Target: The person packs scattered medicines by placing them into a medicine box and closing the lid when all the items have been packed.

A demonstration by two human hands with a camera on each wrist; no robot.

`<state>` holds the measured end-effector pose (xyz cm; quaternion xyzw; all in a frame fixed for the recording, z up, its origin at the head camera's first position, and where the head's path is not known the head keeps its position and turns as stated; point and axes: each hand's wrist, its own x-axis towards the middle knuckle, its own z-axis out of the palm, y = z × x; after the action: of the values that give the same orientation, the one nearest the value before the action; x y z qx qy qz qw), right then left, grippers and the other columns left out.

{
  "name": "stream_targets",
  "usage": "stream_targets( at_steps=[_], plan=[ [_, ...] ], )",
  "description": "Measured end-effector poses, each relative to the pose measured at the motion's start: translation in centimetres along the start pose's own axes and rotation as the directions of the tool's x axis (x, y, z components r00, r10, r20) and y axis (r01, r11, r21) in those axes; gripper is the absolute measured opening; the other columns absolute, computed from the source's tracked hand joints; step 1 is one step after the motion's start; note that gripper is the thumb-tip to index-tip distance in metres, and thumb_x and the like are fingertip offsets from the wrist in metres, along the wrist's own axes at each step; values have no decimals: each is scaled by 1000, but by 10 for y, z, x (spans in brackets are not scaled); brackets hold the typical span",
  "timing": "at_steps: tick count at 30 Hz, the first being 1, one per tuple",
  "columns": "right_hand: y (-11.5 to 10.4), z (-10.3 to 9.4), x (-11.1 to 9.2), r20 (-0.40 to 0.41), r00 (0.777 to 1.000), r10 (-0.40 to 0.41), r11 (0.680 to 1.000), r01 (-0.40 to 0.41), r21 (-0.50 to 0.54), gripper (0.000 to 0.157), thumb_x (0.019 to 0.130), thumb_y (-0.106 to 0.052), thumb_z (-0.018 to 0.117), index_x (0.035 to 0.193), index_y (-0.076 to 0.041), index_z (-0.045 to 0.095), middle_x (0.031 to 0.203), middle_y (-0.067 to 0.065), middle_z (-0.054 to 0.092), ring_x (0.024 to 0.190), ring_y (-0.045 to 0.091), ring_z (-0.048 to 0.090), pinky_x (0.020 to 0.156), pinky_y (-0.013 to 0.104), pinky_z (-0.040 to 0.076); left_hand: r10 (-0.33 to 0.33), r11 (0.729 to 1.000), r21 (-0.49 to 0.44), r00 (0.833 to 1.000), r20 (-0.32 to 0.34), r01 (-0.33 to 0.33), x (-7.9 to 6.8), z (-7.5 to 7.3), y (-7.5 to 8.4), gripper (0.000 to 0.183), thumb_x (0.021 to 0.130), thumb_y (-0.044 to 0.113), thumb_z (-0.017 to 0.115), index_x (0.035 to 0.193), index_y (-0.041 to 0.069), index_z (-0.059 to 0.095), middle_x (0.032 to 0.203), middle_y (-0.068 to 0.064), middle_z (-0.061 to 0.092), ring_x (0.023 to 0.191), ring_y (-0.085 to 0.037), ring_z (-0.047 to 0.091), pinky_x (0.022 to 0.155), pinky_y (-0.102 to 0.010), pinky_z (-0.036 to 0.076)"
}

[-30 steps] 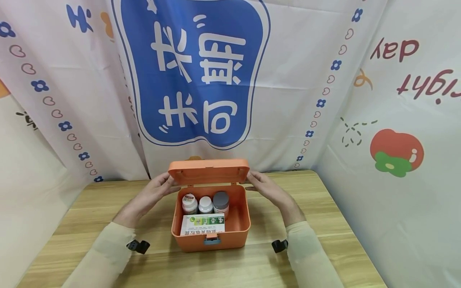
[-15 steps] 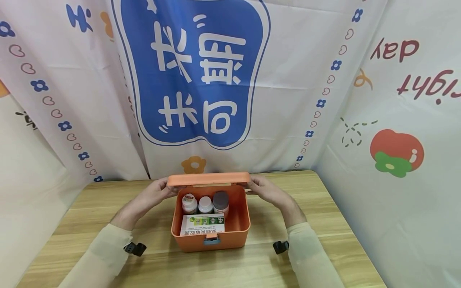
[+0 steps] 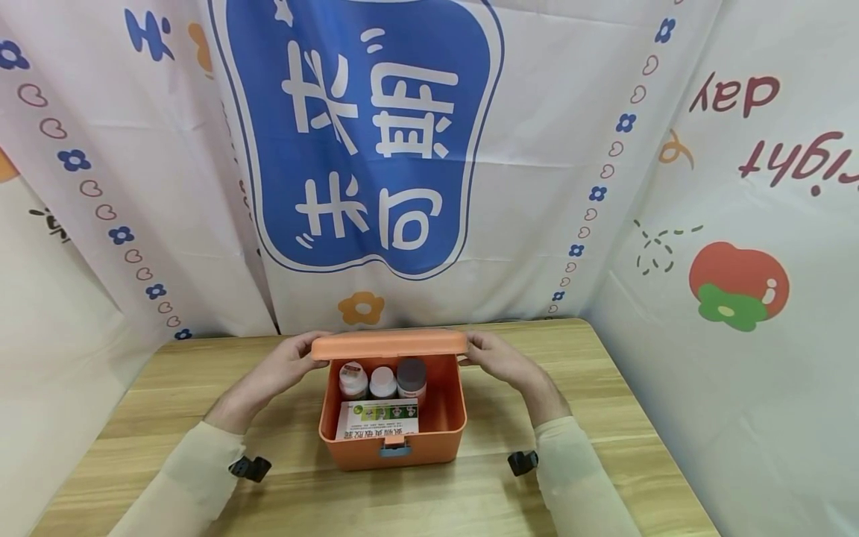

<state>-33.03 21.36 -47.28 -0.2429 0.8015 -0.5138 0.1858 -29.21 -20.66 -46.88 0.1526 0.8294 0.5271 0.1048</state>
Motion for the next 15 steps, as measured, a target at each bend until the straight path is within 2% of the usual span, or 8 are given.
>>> stream_targets(
  at_steps=[4, 9, 15],
  plan=[
    [0, 0, 1, -29, 999, 23, 999, -24, -22, 39, 112, -34, 52, 138, -9, 65, 136, 12, 70, 127, 25, 66, 112, 48, 55, -12, 1000, -4, 1000, -18, 12, 1, 2, 1, 47, 112, 31, 52, 151, 6, 52, 149, -18, 61, 142, -37, 56, 118, -54, 50],
    [0, 0, 1, -57, 997, 43, 996, -47, -76, 38, 111, -34, 53, 140, -11, 64, 130, 7, 72, 121, 18, 65, 109, 40, 53, -9, 1000, -9, 999, -40, 9, 2, 4, -1, 46, 113, 28, 50, 153, 6, 51, 147, -18, 62, 141, -36, 56, 119, -57, 47],
    [3, 0, 4, -53, 998, 12, 998, -15, -61, 40, 112, -37, 50, 141, -13, 64, 127, 7, 73, 116, 15, 66, 103, 33, 53, 26, 1000, 2, 998, -63, -26, 5, 5, -6, 51, 111, 36, 51, 153, 7, 51, 142, -17, 64, 134, -33, 62, 114, -49, 53]
  ],
)
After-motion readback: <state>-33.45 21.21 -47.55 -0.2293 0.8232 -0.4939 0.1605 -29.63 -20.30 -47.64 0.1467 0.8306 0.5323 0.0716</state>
